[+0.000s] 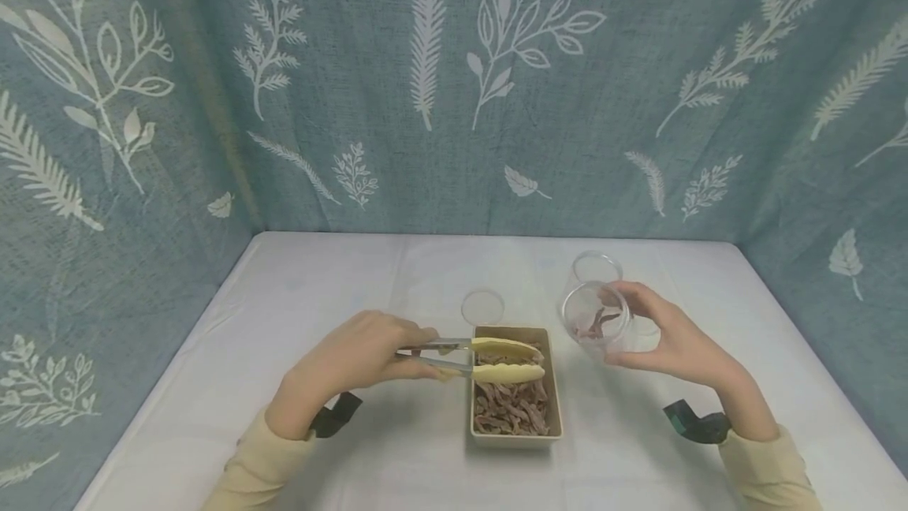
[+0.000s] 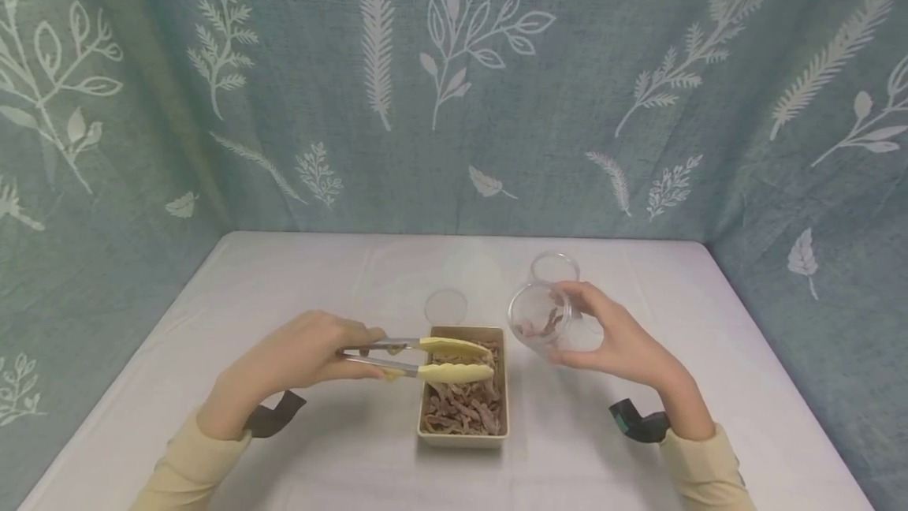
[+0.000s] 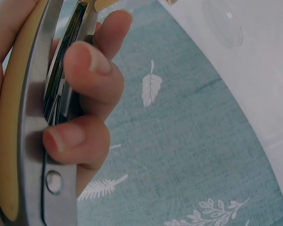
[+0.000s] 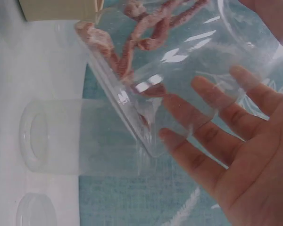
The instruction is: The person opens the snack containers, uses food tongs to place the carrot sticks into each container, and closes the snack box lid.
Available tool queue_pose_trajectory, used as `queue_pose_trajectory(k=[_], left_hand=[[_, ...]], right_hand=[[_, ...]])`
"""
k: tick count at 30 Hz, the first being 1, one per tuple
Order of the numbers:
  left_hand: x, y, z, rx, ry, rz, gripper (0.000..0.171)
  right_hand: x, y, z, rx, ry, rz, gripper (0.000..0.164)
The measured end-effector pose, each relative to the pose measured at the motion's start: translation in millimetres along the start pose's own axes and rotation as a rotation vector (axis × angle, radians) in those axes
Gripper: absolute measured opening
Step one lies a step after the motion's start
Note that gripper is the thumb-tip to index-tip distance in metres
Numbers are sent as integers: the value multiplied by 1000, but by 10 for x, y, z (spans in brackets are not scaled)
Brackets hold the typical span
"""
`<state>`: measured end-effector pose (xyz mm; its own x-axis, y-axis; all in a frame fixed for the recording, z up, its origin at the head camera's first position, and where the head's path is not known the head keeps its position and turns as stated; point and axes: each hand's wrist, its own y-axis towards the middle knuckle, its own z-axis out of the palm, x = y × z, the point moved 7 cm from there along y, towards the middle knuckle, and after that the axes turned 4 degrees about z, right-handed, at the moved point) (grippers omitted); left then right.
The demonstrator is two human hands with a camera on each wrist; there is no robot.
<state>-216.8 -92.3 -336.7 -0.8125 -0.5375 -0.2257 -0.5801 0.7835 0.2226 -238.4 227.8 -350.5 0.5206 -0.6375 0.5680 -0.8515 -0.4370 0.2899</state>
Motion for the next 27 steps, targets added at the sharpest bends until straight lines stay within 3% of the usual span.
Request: queue_pose_trajectory(k=[5,16,21,27], left_hand=[[39,-55,-68,-13,1,-41,39],[126,-180,-205,-116,-34,-74,37],[152,-228,-247,-145,-36,-74,46],[130,-213,-289,-192,-68,-43,41]], right_hand=[[-13,-20,15,36,-21,1,80],[26,-14,55,88,-16,-57,77],[16,-15,102,99,-21,-58,76],[31,-9,176,120,-39,-45,77]])
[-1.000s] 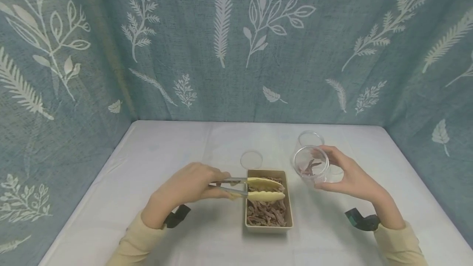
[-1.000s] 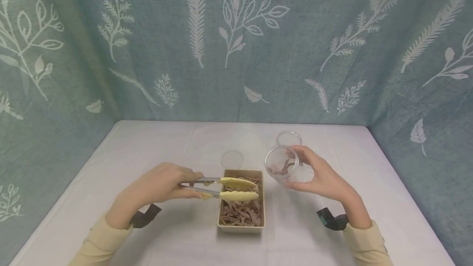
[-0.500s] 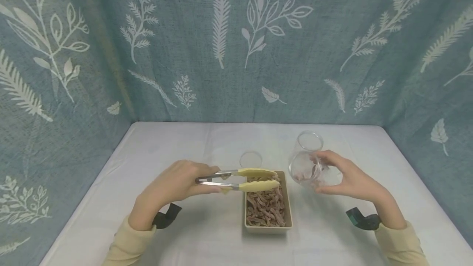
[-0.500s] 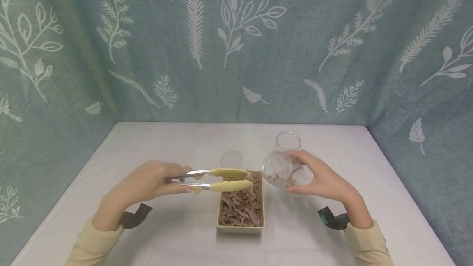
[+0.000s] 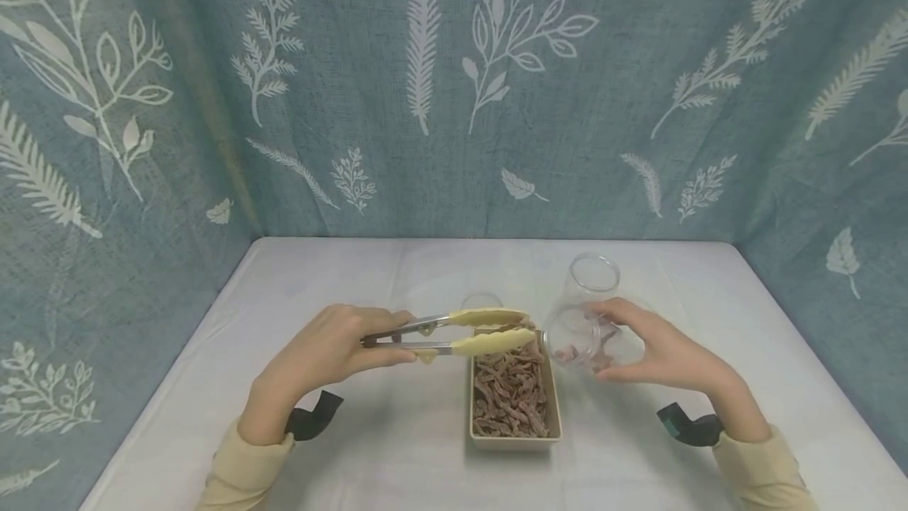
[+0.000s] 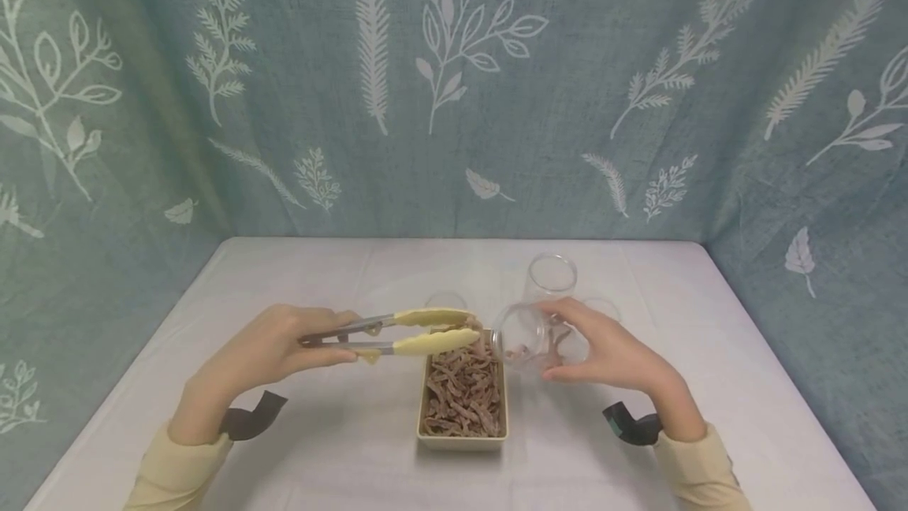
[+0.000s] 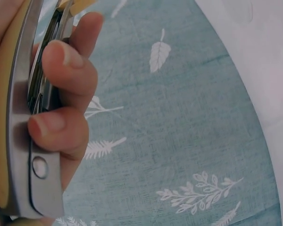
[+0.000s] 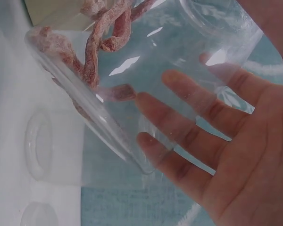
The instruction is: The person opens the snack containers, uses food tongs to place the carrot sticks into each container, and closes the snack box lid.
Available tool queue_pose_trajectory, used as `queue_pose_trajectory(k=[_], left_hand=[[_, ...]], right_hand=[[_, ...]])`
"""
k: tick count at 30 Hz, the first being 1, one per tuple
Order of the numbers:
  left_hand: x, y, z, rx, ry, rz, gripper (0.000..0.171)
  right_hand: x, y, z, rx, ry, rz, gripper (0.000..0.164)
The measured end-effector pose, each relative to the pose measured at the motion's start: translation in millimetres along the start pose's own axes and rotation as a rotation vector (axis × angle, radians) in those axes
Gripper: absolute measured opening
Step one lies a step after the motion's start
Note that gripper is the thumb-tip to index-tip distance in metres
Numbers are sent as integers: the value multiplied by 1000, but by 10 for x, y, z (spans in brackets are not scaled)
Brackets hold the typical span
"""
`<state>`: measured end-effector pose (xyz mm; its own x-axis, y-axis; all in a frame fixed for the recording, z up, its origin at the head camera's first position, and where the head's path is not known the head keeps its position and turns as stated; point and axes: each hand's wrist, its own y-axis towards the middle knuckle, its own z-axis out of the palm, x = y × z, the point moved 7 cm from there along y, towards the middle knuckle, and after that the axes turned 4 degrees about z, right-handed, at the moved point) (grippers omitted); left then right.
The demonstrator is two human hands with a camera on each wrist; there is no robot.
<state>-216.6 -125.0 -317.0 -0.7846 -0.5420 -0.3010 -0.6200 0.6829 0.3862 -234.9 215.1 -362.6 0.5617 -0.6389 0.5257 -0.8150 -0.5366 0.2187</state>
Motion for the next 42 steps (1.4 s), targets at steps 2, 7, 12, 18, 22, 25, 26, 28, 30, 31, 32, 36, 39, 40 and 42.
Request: queue_pose_trajectory(k=[2,7,12,18,22,25,26,28,30,31,32,36,39,40,42], left_hand=[[-7,15,7,-10,-8,11,40],[-16,51,35,-30,-21,28,39],[-32,111,60,-38,-28,41,41],[-61,194,116,-24,-27,61,41],[-84,252,142,-19,-23,71,41],[-94,289,164,-12,-25,73,41],[-94,299,172,-11,-22,71,41],[-97,314,184,-11,-16,71,43],[-101,322,195,-9,-12,68,45],[-103,326,202,-7,-11,64,46],[-106,330,208,-5,-12,64,47],[-125,339,213,-3,-22,56,47],[-130,338,210,0,-25,49,47],[-125,336,211,1,-24,46,48],[-117,327,204,0,-15,43,49]], right_hand=[[17,7,22,5,3,-9,77],[61,25,66,4,24,-42,77],[99,42,96,9,31,-31,76],[139,61,106,8,36,-30,76],[147,62,111,7,35,-31,76],[148,56,115,10,38,-28,76],[147,53,117,11,40,-25,76],[146,50,114,13,40,-19,76],[145,51,111,15,35,-17,76],[145,51,110,17,36,-16,76],[146,52,110,20,38,-19,76],[149,53,109,23,43,-27,76],[146,51,106,29,43,-16,77],[142,50,103,29,42,-11,77],[131,45,89,25,34,-1,78]])
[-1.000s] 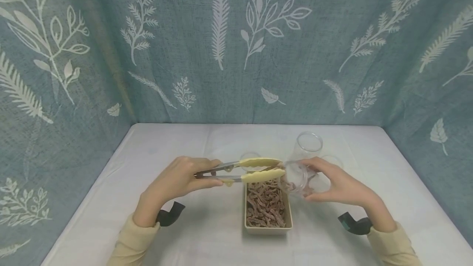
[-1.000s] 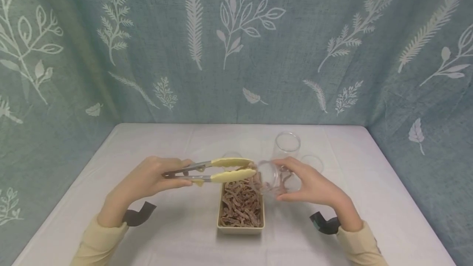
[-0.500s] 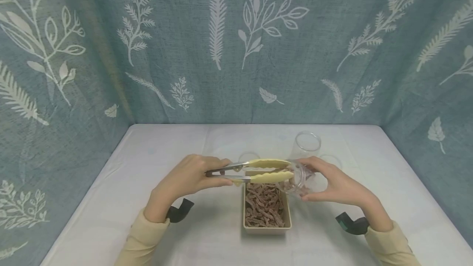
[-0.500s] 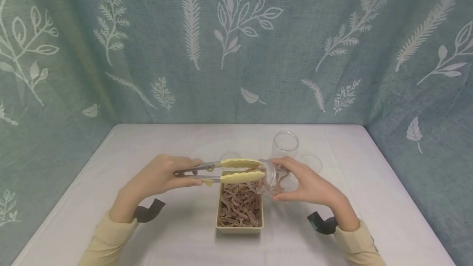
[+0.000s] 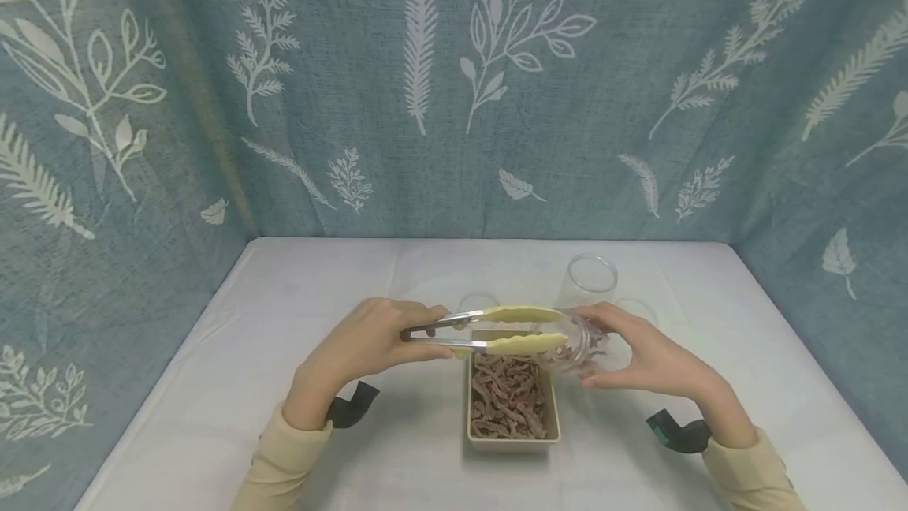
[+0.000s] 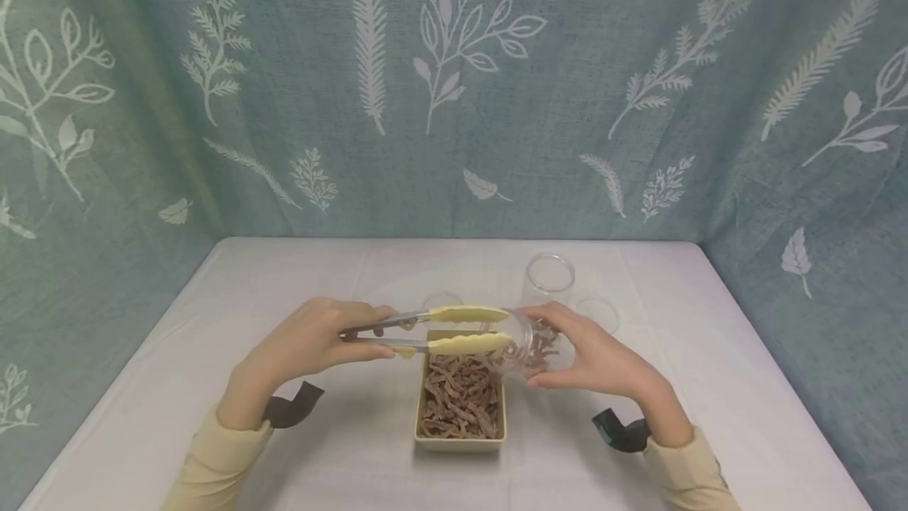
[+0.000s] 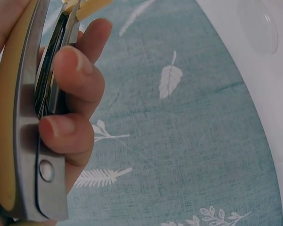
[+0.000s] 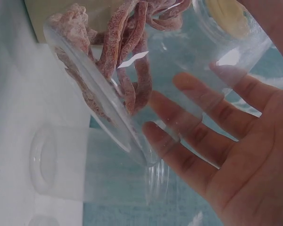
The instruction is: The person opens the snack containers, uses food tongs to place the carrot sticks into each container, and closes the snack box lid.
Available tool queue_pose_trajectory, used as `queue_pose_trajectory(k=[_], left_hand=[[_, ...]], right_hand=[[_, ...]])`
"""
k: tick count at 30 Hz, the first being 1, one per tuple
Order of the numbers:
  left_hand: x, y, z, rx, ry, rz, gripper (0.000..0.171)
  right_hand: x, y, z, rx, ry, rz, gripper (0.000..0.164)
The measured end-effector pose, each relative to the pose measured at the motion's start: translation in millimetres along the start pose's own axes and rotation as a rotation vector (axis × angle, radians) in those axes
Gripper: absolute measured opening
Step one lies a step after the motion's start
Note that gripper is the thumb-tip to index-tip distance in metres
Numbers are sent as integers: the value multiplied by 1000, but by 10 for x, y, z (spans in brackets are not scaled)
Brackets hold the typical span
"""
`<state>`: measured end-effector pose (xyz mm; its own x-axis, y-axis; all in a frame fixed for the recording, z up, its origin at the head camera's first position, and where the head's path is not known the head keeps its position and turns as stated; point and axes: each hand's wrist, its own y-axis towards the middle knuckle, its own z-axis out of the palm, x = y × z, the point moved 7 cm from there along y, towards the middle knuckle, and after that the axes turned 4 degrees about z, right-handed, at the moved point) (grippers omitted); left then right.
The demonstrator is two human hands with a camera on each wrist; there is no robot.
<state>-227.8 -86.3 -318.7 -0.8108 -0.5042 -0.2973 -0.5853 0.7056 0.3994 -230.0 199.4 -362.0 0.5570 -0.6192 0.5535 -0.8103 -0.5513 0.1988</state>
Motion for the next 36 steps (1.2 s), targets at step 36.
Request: queue_pose_trajectory(k=[36], left_hand=[[164,-166,-119,200,165,-10,74]], right_hand=[[-124,-45,-447,-326,526,-298,85]])
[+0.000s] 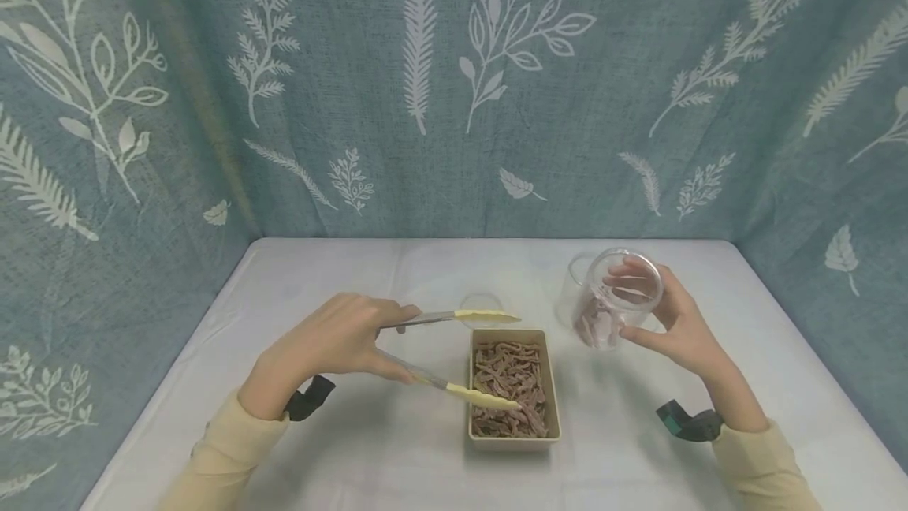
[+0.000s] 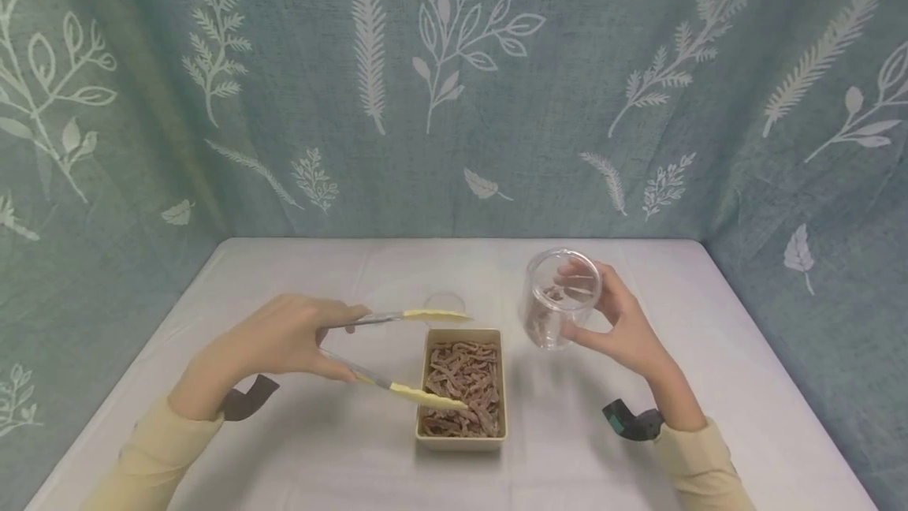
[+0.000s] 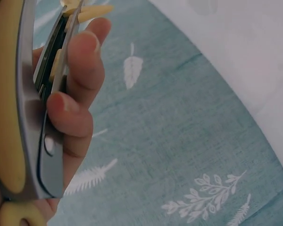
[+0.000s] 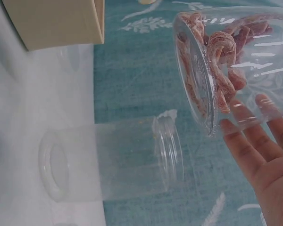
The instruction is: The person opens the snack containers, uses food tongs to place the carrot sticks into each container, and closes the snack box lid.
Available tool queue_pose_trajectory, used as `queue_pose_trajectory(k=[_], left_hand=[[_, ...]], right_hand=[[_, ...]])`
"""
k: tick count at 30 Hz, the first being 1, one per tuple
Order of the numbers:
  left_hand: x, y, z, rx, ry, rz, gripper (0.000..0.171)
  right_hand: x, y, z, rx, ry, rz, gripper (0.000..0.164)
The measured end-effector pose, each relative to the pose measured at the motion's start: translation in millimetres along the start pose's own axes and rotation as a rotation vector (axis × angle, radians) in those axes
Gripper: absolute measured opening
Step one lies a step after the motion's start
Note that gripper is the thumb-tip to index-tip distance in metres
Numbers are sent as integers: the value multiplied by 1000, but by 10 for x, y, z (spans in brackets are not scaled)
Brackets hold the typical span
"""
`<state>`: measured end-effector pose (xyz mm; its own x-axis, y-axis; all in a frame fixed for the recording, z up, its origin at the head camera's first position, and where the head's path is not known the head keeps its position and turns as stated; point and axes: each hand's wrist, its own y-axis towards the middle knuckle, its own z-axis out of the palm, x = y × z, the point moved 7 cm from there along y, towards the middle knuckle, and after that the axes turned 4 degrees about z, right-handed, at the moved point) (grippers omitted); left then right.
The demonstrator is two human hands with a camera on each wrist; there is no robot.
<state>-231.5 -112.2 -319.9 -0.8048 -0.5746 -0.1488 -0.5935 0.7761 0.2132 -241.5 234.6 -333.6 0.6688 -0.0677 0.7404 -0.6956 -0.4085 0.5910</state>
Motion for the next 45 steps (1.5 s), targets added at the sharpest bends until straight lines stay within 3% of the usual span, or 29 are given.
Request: queue_pose_trajectory(k=[12,26,32,37,45], left_hand=[[-30,316,26,228,43,45,53],[46,809,144,606,120,-64,86],[-34,998,124,651,139,-17,87],[-46,1072,108,676,137,-38,85],[-84,1175,108,648,301,16,80]], right_hand=[[-59,-8,39,14,-44,84,82],[-87,-34,60,11,-79,100,84],[-81,-39,59,8,-93,102,84],[-77,-37,70,15,-97,104,84],[-74,-30,79,11,-124,135,86]])
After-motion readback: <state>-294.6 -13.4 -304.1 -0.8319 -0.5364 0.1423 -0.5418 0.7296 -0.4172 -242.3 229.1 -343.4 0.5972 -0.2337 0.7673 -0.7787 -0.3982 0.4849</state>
